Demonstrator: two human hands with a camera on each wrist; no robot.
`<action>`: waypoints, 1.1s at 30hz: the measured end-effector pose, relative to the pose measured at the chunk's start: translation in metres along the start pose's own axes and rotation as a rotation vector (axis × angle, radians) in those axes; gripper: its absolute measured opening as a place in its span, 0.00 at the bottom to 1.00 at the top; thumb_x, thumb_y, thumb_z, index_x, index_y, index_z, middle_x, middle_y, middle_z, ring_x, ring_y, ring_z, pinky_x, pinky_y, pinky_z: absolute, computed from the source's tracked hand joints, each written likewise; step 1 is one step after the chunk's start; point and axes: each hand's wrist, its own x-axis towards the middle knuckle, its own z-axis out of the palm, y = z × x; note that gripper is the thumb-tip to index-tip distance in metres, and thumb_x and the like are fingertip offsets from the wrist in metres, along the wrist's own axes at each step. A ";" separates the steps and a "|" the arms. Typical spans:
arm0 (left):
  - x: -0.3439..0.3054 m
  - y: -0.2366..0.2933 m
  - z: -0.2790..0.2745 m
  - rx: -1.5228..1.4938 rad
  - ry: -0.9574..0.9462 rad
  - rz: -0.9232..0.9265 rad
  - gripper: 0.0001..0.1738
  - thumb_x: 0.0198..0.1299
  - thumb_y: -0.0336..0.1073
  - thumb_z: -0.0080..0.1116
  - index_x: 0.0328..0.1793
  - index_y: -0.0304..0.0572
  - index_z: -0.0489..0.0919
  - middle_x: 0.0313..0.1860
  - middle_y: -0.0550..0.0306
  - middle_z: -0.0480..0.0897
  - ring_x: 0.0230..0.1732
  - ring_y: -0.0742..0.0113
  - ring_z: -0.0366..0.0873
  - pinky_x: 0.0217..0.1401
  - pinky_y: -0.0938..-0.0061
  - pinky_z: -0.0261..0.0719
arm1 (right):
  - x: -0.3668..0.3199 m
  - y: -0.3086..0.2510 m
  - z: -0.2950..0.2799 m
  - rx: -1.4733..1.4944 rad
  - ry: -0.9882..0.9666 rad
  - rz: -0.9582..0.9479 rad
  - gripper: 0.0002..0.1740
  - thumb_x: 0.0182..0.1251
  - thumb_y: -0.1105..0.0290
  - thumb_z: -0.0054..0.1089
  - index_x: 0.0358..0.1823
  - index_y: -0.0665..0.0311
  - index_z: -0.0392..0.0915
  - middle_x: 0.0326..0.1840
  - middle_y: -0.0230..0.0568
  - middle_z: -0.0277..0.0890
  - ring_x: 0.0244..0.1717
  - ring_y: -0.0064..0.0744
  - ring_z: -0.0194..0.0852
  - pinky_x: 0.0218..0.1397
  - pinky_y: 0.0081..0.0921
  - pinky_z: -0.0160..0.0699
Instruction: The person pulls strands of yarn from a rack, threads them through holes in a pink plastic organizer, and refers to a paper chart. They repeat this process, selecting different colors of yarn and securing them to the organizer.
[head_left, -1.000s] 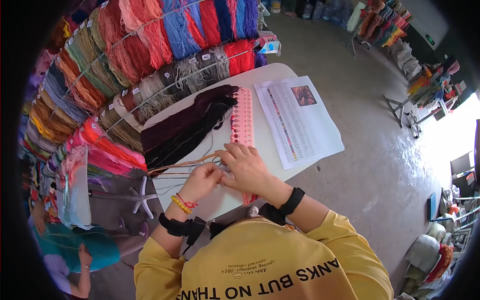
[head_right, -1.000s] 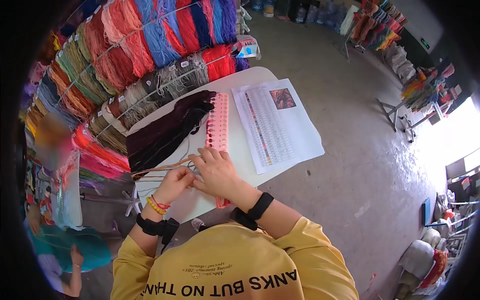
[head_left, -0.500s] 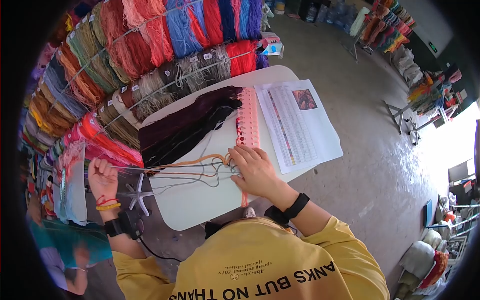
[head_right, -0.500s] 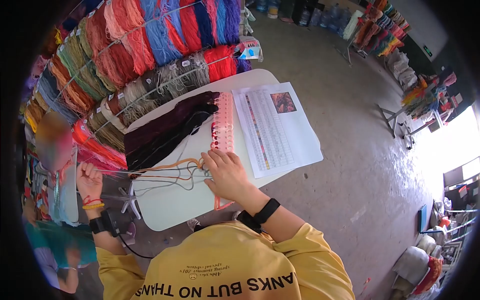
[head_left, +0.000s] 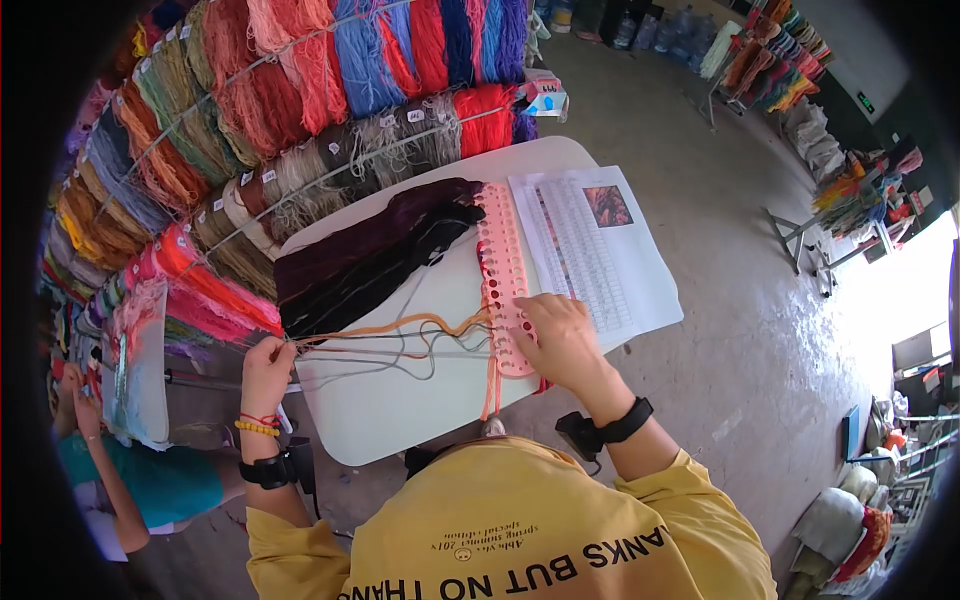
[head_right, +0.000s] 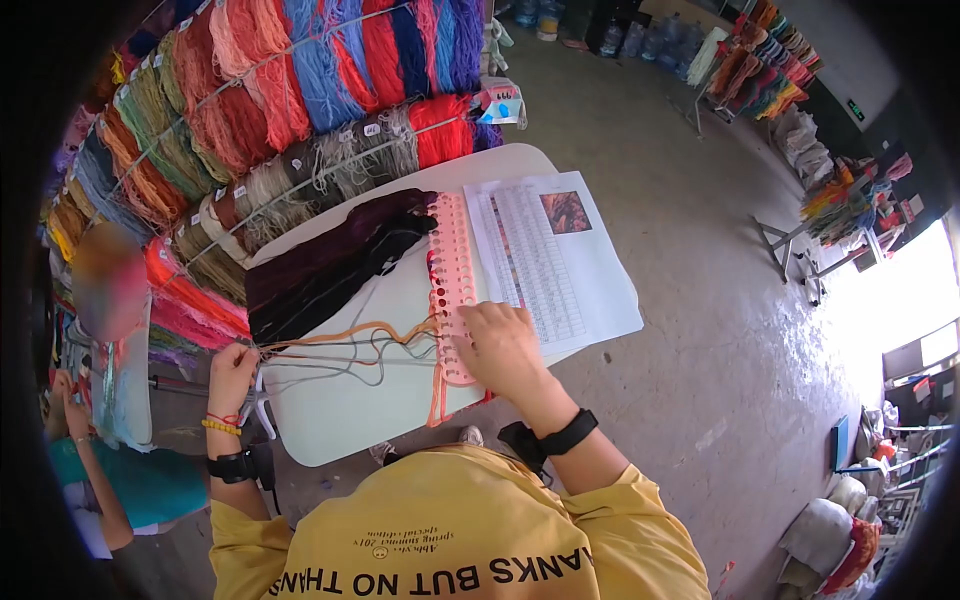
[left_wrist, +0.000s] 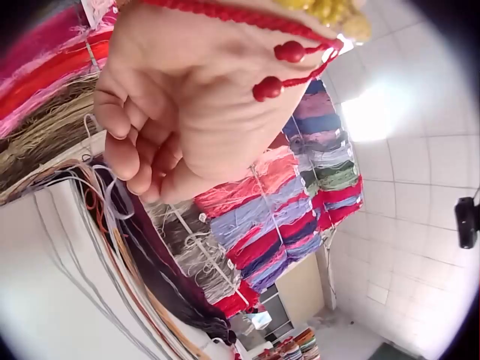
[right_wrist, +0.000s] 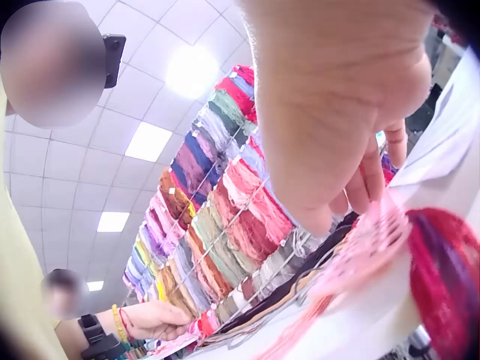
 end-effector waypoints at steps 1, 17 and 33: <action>-0.001 -0.001 0.001 -0.028 -0.011 -0.030 0.12 0.59 0.37 0.54 0.28 0.35 0.75 0.15 0.64 0.71 0.16 0.79 0.66 0.18 0.82 0.63 | -0.001 0.005 -0.004 -0.036 -0.031 0.078 0.19 0.54 0.65 0.57 0.48 0.61 0.74 0.44 0.41 0.75 0.48 0.38 0.72 0.50 0.37 0.65; -0.008 -0.009 -0.022 -0.245 0.092 -0.066 0.11 0.61 0.37 0.54 0.36 0.35 0.79 0.16 0.69 0.69 0.13 0.84 0.60 0.15 0.85 0.55 | 0.004 0.054 -0.012 -0.239 -0.087 0.437 0.27 0.59 0.51 0.51 0.60 0.50 0.66 0.28 0.49 0.79 0.33 0.48 0.79 0.41 0.42 0.73; -0.001 -0.084 -0.113 -0.157 0.175 0.048 0.09 0.60 0.34 0.54 0.31 0.34 0.75 0.23 0.68 0.72 0.26 0.83 0.65 0.29 0.86 0.62 | 0.020 0.000 -0.007 -0.300 -0.074 0.614 0.27 0.57 0.53 0.53 0.56 0.56 0.69 0.38 0.53 0.78 0.42 0.50 0.77 0.46 0.42 0.73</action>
